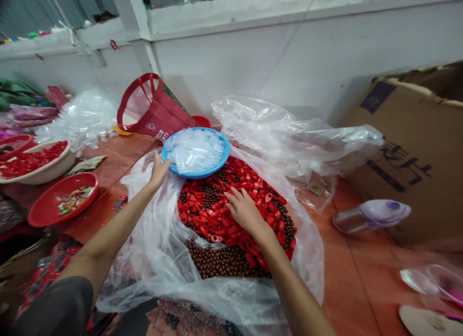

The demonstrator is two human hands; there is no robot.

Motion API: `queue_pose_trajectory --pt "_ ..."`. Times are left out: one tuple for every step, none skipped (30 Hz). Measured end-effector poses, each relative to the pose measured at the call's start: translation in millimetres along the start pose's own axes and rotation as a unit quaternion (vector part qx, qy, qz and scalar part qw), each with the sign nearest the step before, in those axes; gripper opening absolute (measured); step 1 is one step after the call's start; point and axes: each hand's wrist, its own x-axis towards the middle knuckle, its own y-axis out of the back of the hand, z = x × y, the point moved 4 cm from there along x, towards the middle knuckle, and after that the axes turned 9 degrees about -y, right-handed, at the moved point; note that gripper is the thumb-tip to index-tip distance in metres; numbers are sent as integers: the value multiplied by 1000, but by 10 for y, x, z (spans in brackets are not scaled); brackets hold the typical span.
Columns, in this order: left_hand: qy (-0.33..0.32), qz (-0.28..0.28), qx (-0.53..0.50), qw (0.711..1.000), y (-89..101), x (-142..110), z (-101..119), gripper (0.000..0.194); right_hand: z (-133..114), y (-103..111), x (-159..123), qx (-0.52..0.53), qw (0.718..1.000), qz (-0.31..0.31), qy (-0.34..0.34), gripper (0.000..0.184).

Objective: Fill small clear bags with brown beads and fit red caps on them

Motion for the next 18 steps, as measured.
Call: queue_pose_trajectory --pt "-41 0 73 997 -31 5 99 59 -41 23 -98 25 1000 9 5 46" --pt "-72 -15 149 986 -107 11 190 62 -97 34 -200 51 999 14 8 47" --pt "-92 -44 220 970 -224 15 264 65 -165 30 -301 74 997 15 10 47" --pt "-100 -82 272 954 -367 13 317 68 -240 11 -399 94 995 13 11 48" --pt "-94 -120 298 942 -516 -1 350 70 -320 -21 -493 109 994 9 15 49" --pt "-85 -148 310 935 -656 -29 374 71 -396 -61 -581 123 992 5 20 49" --pt "-81 -165 313 932 -778 -73 396 71 -460 -103 -663 134 991 5 26 50" --pt "-86 -173 312 930 -878 -132 422 69 -507 -145 -740 145 989 9 30 51" --pt "-103 -177 309 929 -956 -207 453 66 -533 -181 -810 154 987 17 31 50" --pt "-129 -182 302 927 -1012 -295 487 61 -540 -209 -876 161 986 27 30 49" --pt "-163 -190 292 923 -1049 -394 524 56 -532 -228 -937 166 985 39 27 48" --pt "-199 -200 278 918 -1069 -500 561 51 -514 -239 -993 168 984 50 22 46" --pt "-235 -212 257 913 -1073 -609 597 46 -492 -243 -1046 168 984 59 17 43" --pt "-267 -222 229 909 -1063 -717 628 41 -472 -240 -1096 166 984 66 10 41" --pt "-293 -232 198 906 -1043 -824 652 37 -456 -234 -1143 164 984 73 0 38" --pt "-314 -242 165 903 -1017 -929 665 34 -448 -226 -1186 161 984 78 -11 36" --pt "-330 -250 137 900 -990 -1034 666 32 -452 -223 -1227 158 984 79 -21 33" --pt "-342 -257 117 896 -961 -1137 653 31 -471 -227 -1263 156 984 75 -26 32"
